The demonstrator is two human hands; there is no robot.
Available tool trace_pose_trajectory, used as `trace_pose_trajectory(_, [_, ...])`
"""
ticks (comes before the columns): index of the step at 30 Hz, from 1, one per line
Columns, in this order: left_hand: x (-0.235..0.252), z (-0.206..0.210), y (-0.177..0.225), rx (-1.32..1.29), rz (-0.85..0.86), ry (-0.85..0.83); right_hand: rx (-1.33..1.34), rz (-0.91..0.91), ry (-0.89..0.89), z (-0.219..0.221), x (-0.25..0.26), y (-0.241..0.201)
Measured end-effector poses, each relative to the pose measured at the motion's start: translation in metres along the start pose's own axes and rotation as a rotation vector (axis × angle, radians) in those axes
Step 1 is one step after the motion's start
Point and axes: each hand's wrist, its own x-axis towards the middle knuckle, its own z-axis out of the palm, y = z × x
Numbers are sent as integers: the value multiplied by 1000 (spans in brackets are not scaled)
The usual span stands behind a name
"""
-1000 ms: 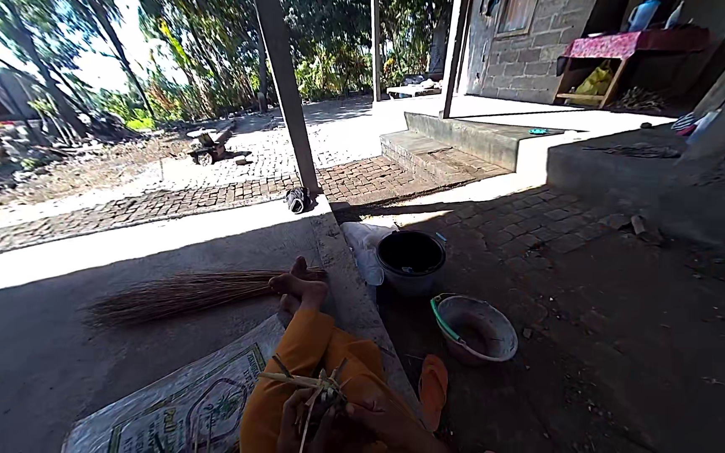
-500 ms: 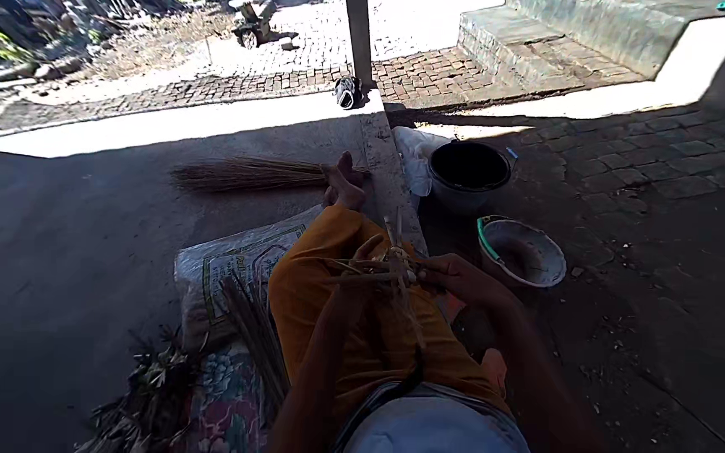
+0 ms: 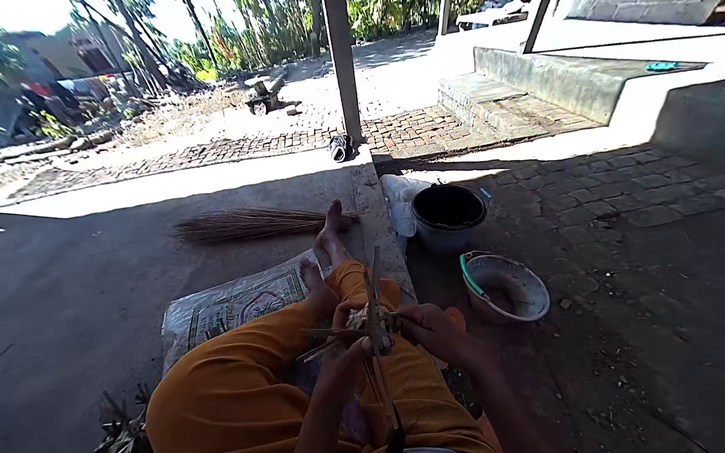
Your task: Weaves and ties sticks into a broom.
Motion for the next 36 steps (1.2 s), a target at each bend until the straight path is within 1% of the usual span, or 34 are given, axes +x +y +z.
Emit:
trace_pose_trajectory(1, [-1, 5, 2, 55, 1, 96, -73, 17, 40, 5, -2, -5])
trace_pose_trajectory(3, [0, 15, 6, 108, 31, 254, -247, 3, 247, 15, -6, -17])
trace_pose_trajectory(5, [-2, 16, 9, 109, 69, 305, -351, -137, 534, 26, -9, -22])
trace_pose_trajectory(6, [-2, 14, 10, 110, 84, 300, -365, -197, 640, 28, -11, -26])
trace_pose_trajectory(7, [-1, 13, 11, 105, 95, 286, -367, -217, 678, 29, -14, -31])
trace_pose_trajectory(8, [0, 12, 11, 105, 106, 272, -362, -187, 643, 30, -19, -37])
trace_pose_trajectory(9, [1, 12, 10, 118, 120, 266, -345, -112, 542, 30, -23, -43])
trace_pose_trajectory(11, [0, 10, 4, 133, 157, 252, -242, 66, 261, 32, -27, -45])
trace_pose_trajectory(12, [-2, 9, 1, 157, 168, 243, -175, 92, 174, 36, -25, -38])
trace_pose_trajectory(13, [-4, 9, 0, 182, 180, 237, -100, 82, 128, 41, -23, -30])
trace_pose_trajectory(16, [-10, 5, 1, 205, 181, 248, 167, 12, 111, 55, -16, -24])
trace_pose_trajectory(19, [-18, -11, 7, 134, 166, 140, 466, -8, 78, 59, -6, -29])
trace_pose_trajectory(21, [-26, -28, 7, 92, 146, 62, 615, 46, 46, 63, -2, -32])
trace_pose_trajectory(23, [-33, -37, 6, 110, 119, 82, 704, 106, 29, 69, 1, -35])
trace_pose_trajectory(24, [-36, -38, 6, 147, 107, 119, 721, 124, 28, 73, 3, -35])
trace_pose_trajectory(27, [-33, -37, 7, 206, 133, 293, 624, 102, -7, 86, 4, -30])
trace_pose_trajectory(29, [-31, -36, 10, 145, 123, 361, 525, 55, -56, 90, 4, -21])
trace_pose_trajectory(32, [-31, -34, 15, 84, 76, 405, 327, 29, -111, 88, 4, -14])
trace_pose_trajectory(34, [-30, -33, 16, 81, 51, 421, 179, 54, -159, 85, 3, -13])
trace_pose_trajectory(36, [-27, -31, 16, 109, 16, 410, 121, 76, -179, 83, 1, -8])
